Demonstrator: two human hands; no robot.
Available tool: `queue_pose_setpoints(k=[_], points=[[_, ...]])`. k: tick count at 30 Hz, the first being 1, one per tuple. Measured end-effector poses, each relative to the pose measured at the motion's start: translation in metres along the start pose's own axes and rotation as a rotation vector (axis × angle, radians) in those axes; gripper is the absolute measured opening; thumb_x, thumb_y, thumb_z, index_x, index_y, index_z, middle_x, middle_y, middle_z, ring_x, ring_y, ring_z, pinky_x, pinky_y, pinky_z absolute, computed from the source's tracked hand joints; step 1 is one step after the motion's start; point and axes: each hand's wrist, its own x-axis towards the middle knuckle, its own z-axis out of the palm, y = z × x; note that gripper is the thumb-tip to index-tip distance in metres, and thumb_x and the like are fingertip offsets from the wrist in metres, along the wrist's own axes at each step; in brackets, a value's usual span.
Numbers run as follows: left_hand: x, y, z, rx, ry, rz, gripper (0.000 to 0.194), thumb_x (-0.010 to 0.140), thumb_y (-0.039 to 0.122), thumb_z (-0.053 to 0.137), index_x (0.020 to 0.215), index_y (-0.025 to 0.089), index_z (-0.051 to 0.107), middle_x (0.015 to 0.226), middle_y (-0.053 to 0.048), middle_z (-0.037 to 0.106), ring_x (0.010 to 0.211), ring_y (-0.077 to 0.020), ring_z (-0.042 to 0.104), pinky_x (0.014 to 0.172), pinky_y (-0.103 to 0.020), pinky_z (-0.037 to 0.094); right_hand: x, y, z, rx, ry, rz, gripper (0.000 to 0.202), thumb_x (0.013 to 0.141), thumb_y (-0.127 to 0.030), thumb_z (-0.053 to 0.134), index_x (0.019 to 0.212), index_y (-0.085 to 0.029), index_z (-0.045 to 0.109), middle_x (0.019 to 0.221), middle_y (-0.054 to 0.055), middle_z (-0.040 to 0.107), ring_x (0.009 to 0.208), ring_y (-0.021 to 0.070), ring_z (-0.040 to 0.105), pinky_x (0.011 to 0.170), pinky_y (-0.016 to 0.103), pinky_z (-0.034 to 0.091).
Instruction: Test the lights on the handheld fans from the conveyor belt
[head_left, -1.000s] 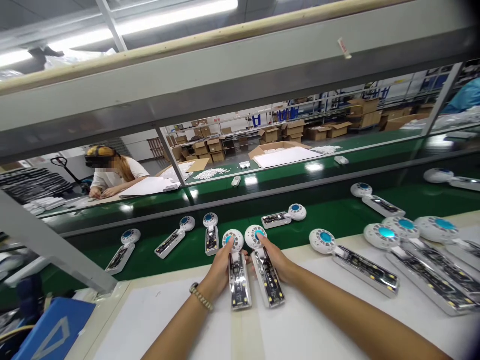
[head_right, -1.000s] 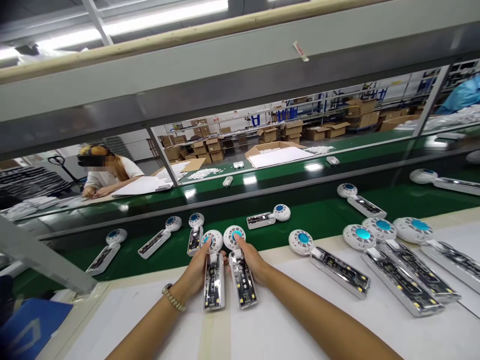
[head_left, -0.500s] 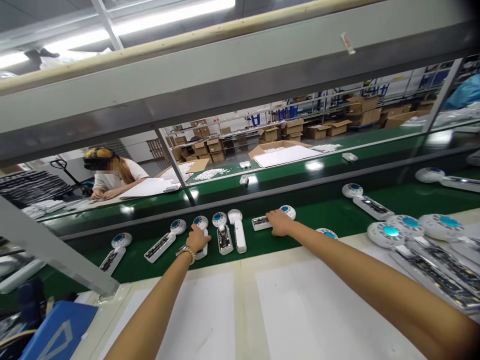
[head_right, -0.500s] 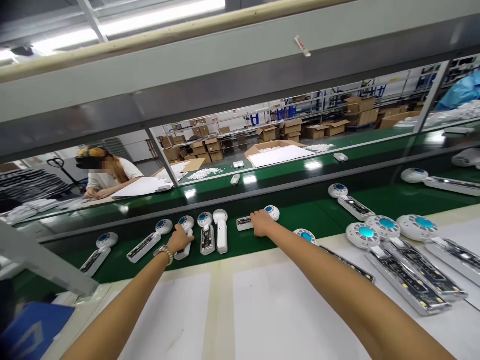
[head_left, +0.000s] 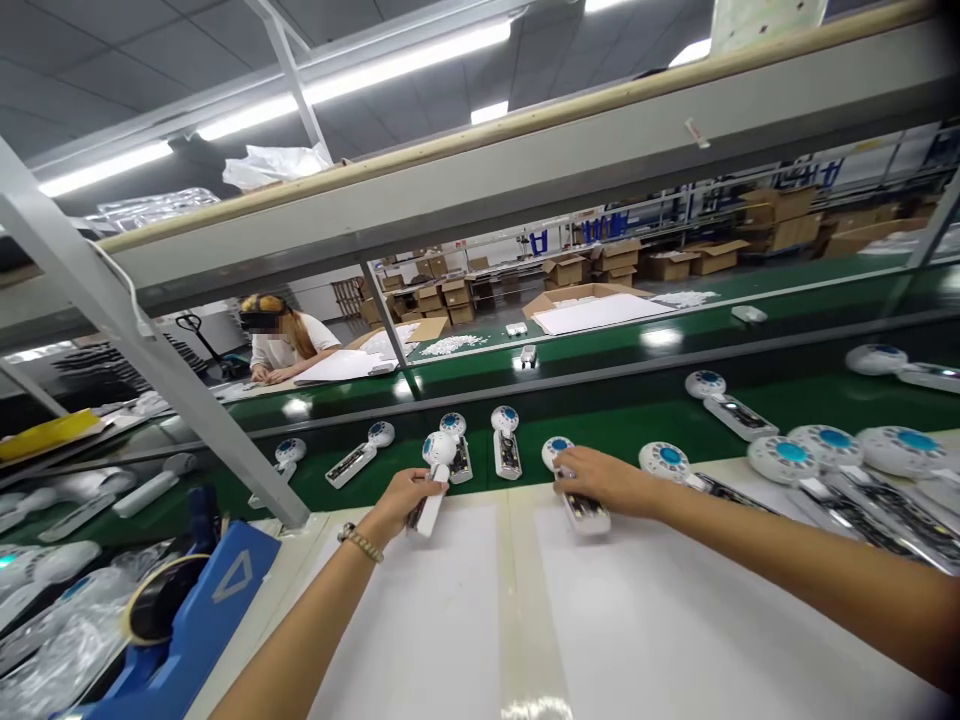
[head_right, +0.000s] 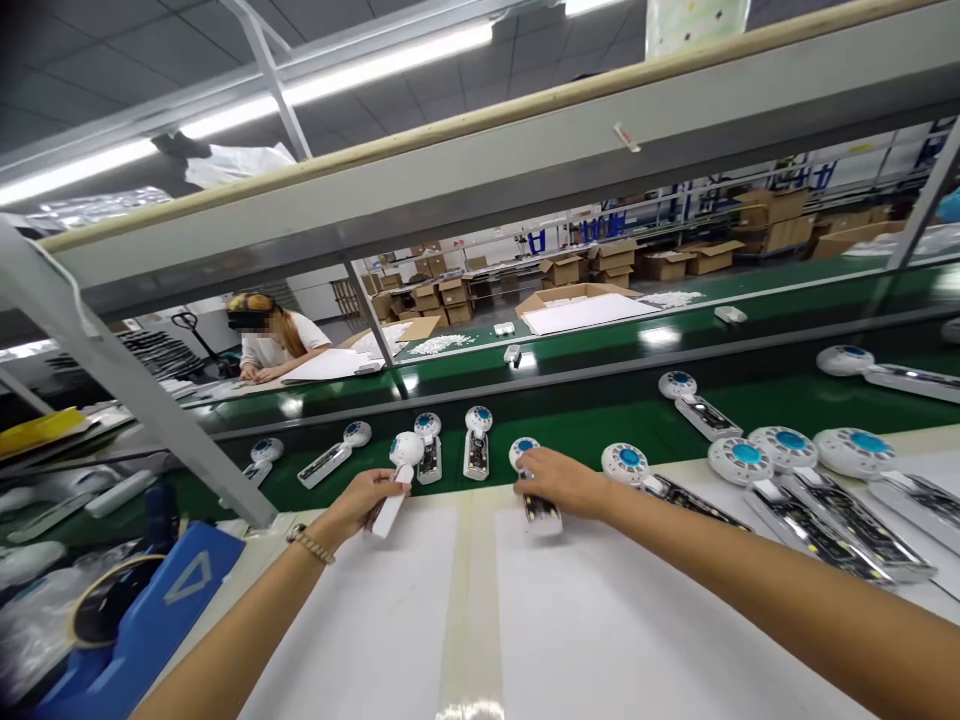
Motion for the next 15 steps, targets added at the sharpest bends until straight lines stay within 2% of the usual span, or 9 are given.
queue_pose_setpoints(k=[2,3,6,9,12,14,15], points=[[-0.02,-0.006,0.014,0.072,0.016,0.05,0.05,0.052,0.032,0.071,0.094,0.014,0.052,0.09,-0.008,0.06,0.081,-0.0227,0.058,0.069,-0.031,0.044,-0.023,-0.011,0.002,0.095,-0.003,-0.111,0.031,0.088,-0.011,0.04,0.106,-0.024,0.061,0.124,0.008,0.05,0.116,0.022,0.041,0.096,0.036,0.033],[-0.029,-0.01,0.022,0.148,0.04,0.094,0.05,0.051,0.029,0.07,0.095,0.014,0.051,0.093,-0.008,0.058,0.084,-0.0232,0.057,0.072,-0.032,0.043,-0.033,-0.015,0.003,0.153,-0.01,-0.116,0.033,0.087,-0.01,0.04,0.11,-0.025,0.059,0.129,0.008,0.046,0.121,0.0226,0.038,0.098,0.037,0.032],[-0.049,-0.022,0.043,0.386,0.111,0.243,0.045,0.059,0.03,0.062,0.098,0.015,0.048,0.103,-0.009,0.052,0.092,-0.0246,0.053,0.078,-0.033,0.04,-0.053,-0.025,0.004,0.344,-0.028,0.035,0.041,0.084,-0.01,0.041,0.117,-0.028,0.055,0.138,0.003,0.039,0.124,0.0217,0.037,0.1,0.035,0.032],[-0.055,-0.026,0.053,0.447,0.098,0.271,0.041,0.069,0.039,0.052,0.1,0.014,0.048,0.106,-0.013,0.05,0.095,-0.0272,0.051,0.079,-0.035,0.039,-0.052,-0.04,0.004,0.447,0.067,0.28,0.035,0.086,-0.022,0.039,0.119,-0.024,0.052,0.134,0.006,0.044,0.122,0.0219,0.039,0.102,0.036,0.031],[-0.054,-0.021,0.05,0.402,0.035,0.227,0.037,0.065,0.04,0.059,0.092,0.016,0.052,0.102,-0.013,0.055,0.096,-0.0293,0.052,0.079,-0.034,0.039,-0.04,-0.054,0.006,0.453,0.18,0.713,0.051,0.083,-0.037,0.046,0.127,-0.012,0.038,0.133,0.016,0.041,0.124,0.0281,0.036,0.098,0.04,0.033],[-0.054,-0.014,0.045,0.364,-0.003,0.165,0.04,0.057,0.037,0.067,0.088,0.017,0.054,0.094,-0.01,0.059,0.09,-0.0292,0.055,0.074,-0.032,0.04,-0.031,-0.059,0.008,0.499,0.147,0.939,0.06,0.078,-0.045,0.051,0.123,-0.006,0.038,0.124,0.023,0.048,0.114,0.0338,0.045,0.086,0.042,0.041],[-0.055,-0.01,0.043,0.35,-0.034,0.118,0.041,0.052,0.035,0.071,0.086,0.018,0.055,0.088,-0.009,0.061,0.086,-0.0288,0.056,0.071,-0.031,0.041,-0.026,-0.06,0.009,0.539,0.107,0.989,0.059,0.076,-0.048,0.053,0.116,-0.007,0.044,0.114,0.023,0.055,0.105,0.035,0.051,0.079,0.041,0.044]])
